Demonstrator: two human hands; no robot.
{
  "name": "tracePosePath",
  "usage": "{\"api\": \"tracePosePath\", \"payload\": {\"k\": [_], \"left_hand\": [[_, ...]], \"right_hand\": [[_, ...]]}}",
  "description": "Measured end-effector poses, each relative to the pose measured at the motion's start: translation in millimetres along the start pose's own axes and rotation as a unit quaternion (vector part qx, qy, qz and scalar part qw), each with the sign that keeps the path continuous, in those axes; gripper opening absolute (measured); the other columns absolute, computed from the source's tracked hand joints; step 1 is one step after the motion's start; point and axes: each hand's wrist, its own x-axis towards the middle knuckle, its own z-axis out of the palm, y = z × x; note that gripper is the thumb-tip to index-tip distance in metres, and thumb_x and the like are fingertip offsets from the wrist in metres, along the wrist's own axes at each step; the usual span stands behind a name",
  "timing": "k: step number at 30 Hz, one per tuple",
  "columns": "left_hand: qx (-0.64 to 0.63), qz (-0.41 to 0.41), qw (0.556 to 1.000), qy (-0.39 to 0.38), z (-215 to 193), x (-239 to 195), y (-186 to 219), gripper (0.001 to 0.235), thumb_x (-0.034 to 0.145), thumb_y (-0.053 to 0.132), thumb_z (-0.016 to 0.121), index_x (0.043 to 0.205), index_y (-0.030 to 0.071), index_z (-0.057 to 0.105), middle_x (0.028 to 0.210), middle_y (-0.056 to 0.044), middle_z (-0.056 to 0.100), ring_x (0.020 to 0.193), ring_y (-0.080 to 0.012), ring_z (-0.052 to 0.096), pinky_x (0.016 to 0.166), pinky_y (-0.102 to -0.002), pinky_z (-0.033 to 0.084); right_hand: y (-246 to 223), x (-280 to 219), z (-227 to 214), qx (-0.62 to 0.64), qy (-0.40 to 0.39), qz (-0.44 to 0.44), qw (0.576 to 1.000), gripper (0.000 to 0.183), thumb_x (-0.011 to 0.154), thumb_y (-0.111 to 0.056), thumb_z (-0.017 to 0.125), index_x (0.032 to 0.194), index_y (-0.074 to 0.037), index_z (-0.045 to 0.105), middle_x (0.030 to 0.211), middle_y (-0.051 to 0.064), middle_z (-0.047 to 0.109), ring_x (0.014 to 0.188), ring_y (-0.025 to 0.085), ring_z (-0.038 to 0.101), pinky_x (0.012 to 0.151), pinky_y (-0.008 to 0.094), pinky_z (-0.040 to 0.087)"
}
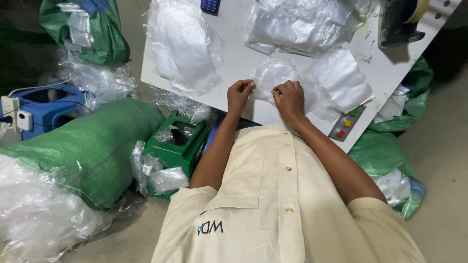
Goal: Folding and placing small plastic bags into a pouch or stack on a workbench
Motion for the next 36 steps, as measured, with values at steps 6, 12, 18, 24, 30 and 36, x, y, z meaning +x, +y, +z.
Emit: {"api": "tracePosePath", "payload": {"k": [6, 12, 18, 24, 30, 36], "left_hand": [[-0.079, 0.064, 0.995, 0.012, -11, -37, 66, 0.024, 0.096, 0.022, 0.079, 0.112, 0.004, 0.077, 0.094, -0.016, 0.079, 0.086, -0.0196, 0.075, 0.076, -0.031, 0.059], [-0.133, 0.089, 0.985, 0.071, -56, -99, 148, 0.019, 0.097, 0.015, 0.075, 0.112, 0.003, 0.074, 0.092, -0.011, 0.078, 0.083, -0.0122, 0.070, 0.070, -0.022, 0.053], [-0.108, 0.111, 0.973, 0.172, -103, -113, 130, 0.017, 0.099, 0.015, 0.074, 0.111, 0.002, 0.073, 0.092, -0.009, 0.077, 0.080, -0.0086, 0.067, 0.066, -0.020, 0.052], [-0.105, 0.058, 0.970, 0.210, -93, -97, 83, 0.019, 0.098, 0.015, 0.074, 0.112, 0.002, 0.072, 0.093, -0.009, 0.077, 0.078, -0.0083, 0.066, 0.060, -0.019, 0.049], [-0.088, 0.005, 0.988, 0.126, -40, -72, 48, 0.024, 0.096, 0.021, 0.079, 0.111, 0.004, 0.074, 0.089, -0.010, 0.078, 0.075, -0.0159, 0.074, 0.056, -0.022, 0.051], [0.004, 0.034, 0.999, 0.001, 24, -37, 3, 0.020, 0.094, 0.018, 0.080, 0.108, 0.004, 0.076, 0.089, -0.013, 0.077, 0.077, -0.0172, 0.071, 0.065, -0.030, 0.056]], "right_hand": [[-25, -6, -46, 0.125, 0.056, 0.054, 0.989, 0.019, 0.102, -0.024, 0.075, 0.111, -0.010, 0.066, 0.090, 0.002, 0.053, 0.088, 0.023, 0.052, 0.081, 0.039, 0.045], [-59, 5, -45, 0.678, -0.213, 0.363, 0.602, 0.070, 0.095, -0.058, 0.071, 0.130, -0.002, 0.047, 0.147, 0.031, 0.049, 0.131, 0.039, 0.057, 0.107, 0.052, 0.048], [-84, 36, -5, 0.755, -0.168, 0.300, 0.558, 0.023, 0.095, -0.011, 0.076, 0.115, -0.003, 0.067, 0.101, 0.016, 0.077, 0.093, 0.028, 0.079, 0.082, 0.043, 0.067], [-74, 21, -47, 0.717, -0.088, 0.283, 0.631, 0.034, 0.093, -0.005, 0.075, 0.124, -0.001, 0.062, 0.108, 0.020, 0.076, 0.094, 0.028, 0.079, 0.074, 0.034, 0.068], [-18, -24, -53, 0.674, 0.010, 0.347, 0.652, 0.040, 0.093, -0.005, 0.076, 0.130, -0.002, 0.060, 0.104, 0.016, 0.076, 0.087, 0.026, 0.079, 0.073, 0.036, 0.069], [59, -88, -24, 0.495, 0.104, 0.406, 0.761, 0.044, 0.095, -0.010, 0.075, 0.134, -0.007, 0.056, 0.104, 0.006, 0.072, 0.067, 0.015, 0.070, 0.058, 0.026, 0.061]]}}
